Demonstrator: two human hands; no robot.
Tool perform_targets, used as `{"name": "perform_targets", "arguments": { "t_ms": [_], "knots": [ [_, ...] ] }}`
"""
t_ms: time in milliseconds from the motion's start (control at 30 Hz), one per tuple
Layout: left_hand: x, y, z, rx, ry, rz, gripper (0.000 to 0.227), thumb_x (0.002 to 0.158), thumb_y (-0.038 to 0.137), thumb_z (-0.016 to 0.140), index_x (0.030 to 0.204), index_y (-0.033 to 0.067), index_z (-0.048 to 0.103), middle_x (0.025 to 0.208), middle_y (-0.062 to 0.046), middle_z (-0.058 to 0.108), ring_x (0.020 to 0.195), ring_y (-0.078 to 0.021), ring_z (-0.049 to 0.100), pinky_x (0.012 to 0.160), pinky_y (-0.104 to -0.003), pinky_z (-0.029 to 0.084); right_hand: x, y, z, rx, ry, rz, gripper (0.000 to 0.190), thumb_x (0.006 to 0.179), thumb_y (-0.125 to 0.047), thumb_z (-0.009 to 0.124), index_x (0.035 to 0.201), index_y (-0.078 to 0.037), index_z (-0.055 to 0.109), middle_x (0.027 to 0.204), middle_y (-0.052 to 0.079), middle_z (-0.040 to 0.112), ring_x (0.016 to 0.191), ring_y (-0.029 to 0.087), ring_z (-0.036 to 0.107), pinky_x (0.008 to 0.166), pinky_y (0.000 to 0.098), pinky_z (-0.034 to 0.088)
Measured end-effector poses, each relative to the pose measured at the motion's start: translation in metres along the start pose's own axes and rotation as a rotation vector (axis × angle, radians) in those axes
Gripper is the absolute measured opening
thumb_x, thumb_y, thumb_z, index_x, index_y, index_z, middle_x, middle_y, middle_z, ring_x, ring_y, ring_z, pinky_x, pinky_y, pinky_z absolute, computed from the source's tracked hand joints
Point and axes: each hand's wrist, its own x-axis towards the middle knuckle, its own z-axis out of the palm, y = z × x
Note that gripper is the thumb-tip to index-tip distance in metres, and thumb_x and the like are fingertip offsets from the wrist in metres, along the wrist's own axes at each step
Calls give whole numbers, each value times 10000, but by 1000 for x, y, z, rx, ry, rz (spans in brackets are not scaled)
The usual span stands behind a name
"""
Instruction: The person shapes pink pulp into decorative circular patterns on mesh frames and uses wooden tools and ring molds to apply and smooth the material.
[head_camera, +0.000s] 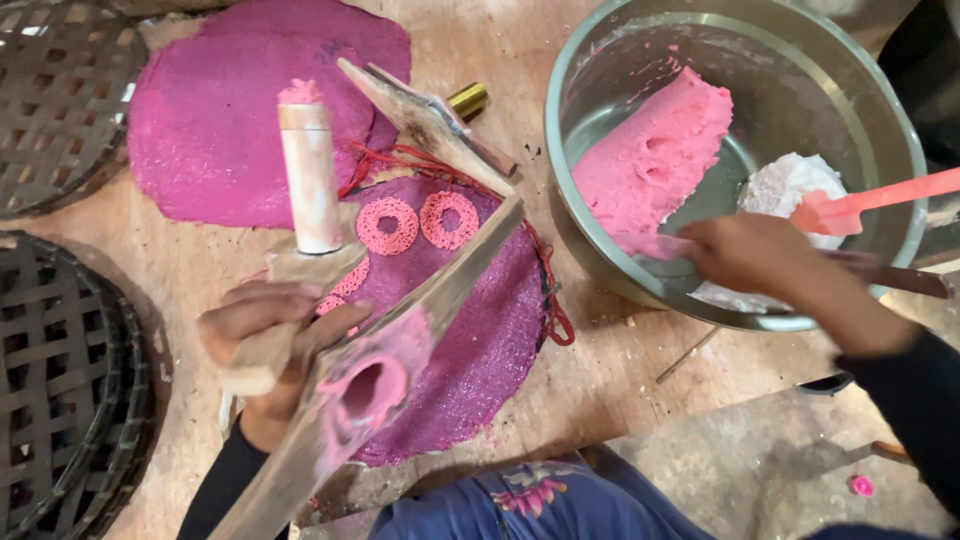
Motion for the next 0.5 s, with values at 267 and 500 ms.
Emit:
{"name": "perform_targets", "arguments": {
  "t_ms": [267,500],
  "knots": [
    [18,14,22,117,-93,-115,204,823,68,830,945,64,667,1030,-71,629,914,-281,624,747,-452,476,-97,-65,-80,136,278,171,292,990,-347,665,1237,-236,771,687,87,723,575,203,654,541,346,532],
    [48,51,1,270,-166,-41,213,779,155,819,895,59,668,1063,-132,560,947,-332,581,774,-472,450,-83,-177,-119,28,426,-383,202,926,-342,743,1081,-232,812,725,62,742,521,216,638,485,350,478]
  ]
}}
